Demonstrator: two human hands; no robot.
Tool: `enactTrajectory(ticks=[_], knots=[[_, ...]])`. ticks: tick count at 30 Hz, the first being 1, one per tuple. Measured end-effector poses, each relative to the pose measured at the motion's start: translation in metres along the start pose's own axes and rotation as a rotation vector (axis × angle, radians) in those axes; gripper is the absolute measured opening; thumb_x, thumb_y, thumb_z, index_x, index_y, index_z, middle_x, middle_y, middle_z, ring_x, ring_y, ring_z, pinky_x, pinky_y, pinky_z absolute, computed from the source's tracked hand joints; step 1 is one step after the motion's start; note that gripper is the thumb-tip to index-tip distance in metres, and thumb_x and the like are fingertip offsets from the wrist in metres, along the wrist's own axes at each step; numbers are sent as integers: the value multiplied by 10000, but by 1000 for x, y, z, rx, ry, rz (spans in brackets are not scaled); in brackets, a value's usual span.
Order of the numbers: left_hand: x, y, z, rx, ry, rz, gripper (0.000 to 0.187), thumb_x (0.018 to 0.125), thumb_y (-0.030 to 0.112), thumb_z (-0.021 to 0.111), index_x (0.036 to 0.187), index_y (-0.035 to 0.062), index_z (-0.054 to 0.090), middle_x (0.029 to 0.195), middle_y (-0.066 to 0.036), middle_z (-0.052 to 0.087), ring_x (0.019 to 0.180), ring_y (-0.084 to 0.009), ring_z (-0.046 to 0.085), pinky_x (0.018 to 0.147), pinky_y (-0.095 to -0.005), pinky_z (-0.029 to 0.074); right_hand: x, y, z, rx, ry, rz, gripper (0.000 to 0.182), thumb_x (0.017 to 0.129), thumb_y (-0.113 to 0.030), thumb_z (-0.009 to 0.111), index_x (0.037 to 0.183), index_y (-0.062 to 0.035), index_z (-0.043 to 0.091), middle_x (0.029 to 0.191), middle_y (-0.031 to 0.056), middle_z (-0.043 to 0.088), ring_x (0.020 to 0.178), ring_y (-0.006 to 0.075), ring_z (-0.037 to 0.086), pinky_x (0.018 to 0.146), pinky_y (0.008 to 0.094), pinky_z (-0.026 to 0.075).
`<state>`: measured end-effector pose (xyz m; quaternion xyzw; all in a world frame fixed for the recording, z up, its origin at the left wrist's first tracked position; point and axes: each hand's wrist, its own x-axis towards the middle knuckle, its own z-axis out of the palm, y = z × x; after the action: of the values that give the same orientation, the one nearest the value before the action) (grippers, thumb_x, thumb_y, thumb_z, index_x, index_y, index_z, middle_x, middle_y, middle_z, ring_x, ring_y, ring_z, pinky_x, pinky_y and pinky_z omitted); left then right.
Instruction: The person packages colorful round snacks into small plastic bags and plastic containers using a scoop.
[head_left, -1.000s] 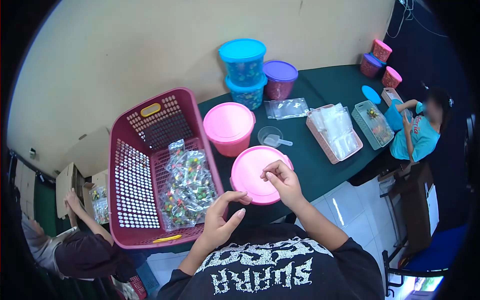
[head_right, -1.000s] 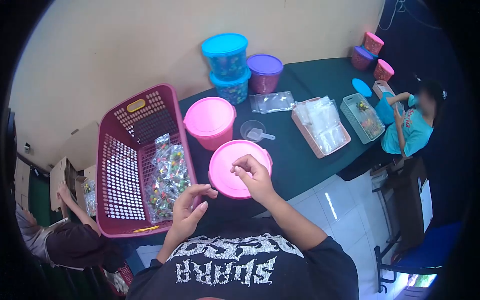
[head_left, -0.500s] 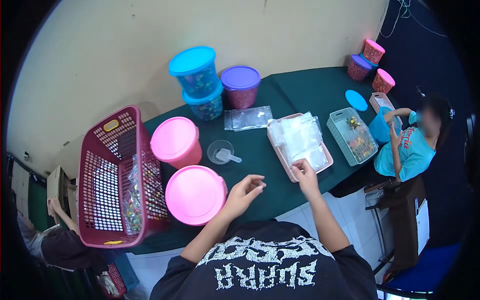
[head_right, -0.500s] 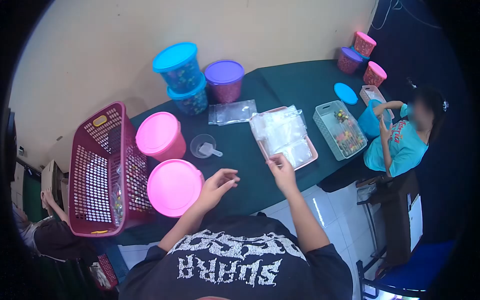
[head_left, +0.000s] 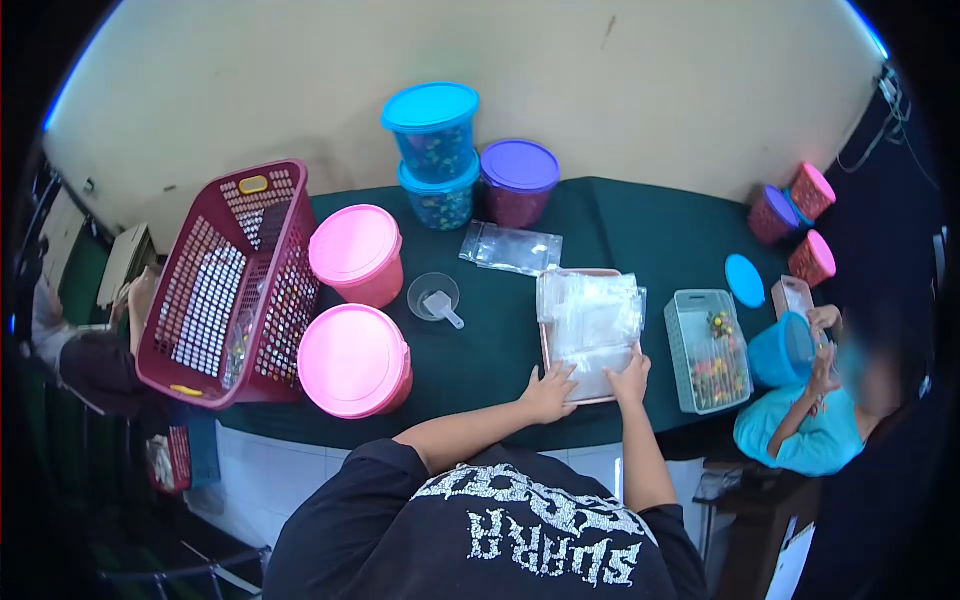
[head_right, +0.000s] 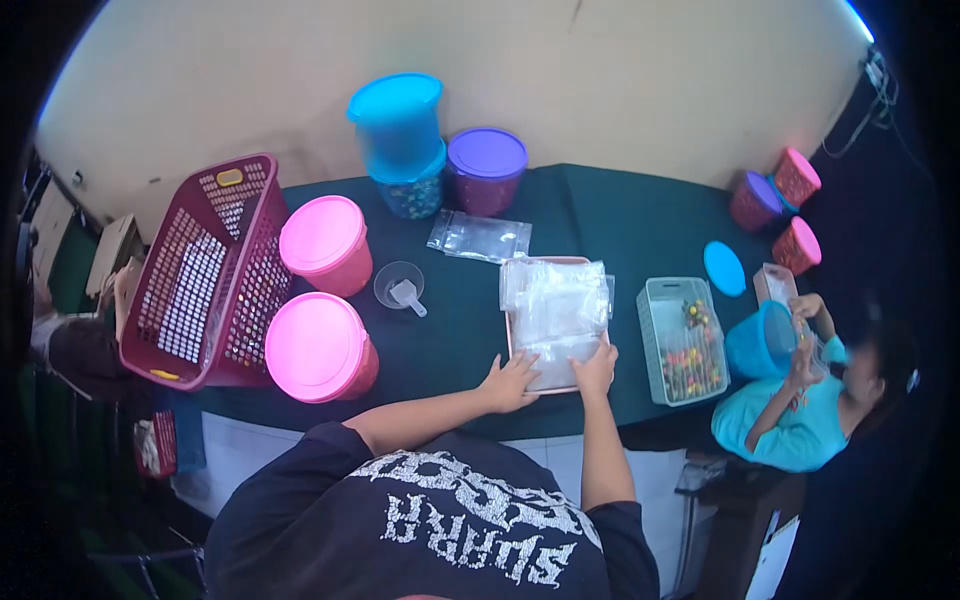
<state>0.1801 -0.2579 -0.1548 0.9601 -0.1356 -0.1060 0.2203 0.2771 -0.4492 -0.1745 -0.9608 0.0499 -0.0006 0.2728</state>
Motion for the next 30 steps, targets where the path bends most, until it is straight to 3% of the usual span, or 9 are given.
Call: enactTrajectory(ticks=[5,12,15,18,22,24,26,28,30], knots=[[-8,-8,5,79,-33,85,683,792,282,634,1410,124,390,1560,-119,138,1446,-320,94,1055,-668,216,0,11,-3,229,-14,-90,827,631,-124,834,1359,-117,442,1292,182,418,1169,345,491,997,398,411],[-7,-22,0,-59,-110,75,622,841,307,600,1407,156,390,1575,-74,103,1455,-293,69,1073,-655,191,3,29,-12,216,77,-358,213,833,-132,647,1014,-25,687,1245,180,467,1133,341,500,991,401,389],[-7,-37,6,-277,-9,192,579,852,266,604,1384,133,418,1544,-109,208,1421,-328,195,1109,-491,266,-4,13,-30,49,77,-364,241,891,-138,563,1085,-39,667,1166,170,476,1082,328,476,953,403,378],[-15,-38,-16,-519,14,156,600,849,260,615,1387,106,401,1493,-142,300,1371,-346,294,1100,-428,302,-7,-5,-49,-56,145,-382,278,935,-181,507,1126,-37,647,1084,157,477,1007,314,453,905,405,368],[-29,-43,-48,-553,140,116,628,858,273,618,1400,82,365,1448,-171,348,1331,-347,352,1087,-407,325,-2,-13,-58,5,406,-494,282,965,-193,473,1004,39,629,1000,170,510,955,317,485,869,420,386],[-40,-38,-68,-652,195,27,640,883,304,604,1413,68,335,1430,-181,363,1327,-340,364,1081,-399,333,-15,-41,-72,303,328,-555,282,970,-186,462,965,47,620,926,170,530,878,329,518,812,420,414],[-54,-33,-91,-855,78,-59,744,901,403,592,1471,105,220,1474,-172,311,1329,-336,368,1069,-455,336,-36,-71,-75,399,303,-666,275,966,-182,462,969,37,627,902,167,551,850,331,537,783,418,425],[-73,-28,-111,-1711,-120,-121,894,882,502,588,1508,163,48,1523,-154,227,1344,-345,345,1054,-524,330,-66,-110,-79,478,264,-924,252,949,-170,472,968,14,643,874,164,592,816,327,569,743,413,441],[-90,-29,-119,-1896,-125,-67,1003,849,561,595,1501,217,-85,1551,-137,154,1358,-353,321,1040,-562,332,-99,-148,-76,511,143,-1125,211,905,-159,510,950,-28,669,882,150,634,816,307,596,737,408,451]])
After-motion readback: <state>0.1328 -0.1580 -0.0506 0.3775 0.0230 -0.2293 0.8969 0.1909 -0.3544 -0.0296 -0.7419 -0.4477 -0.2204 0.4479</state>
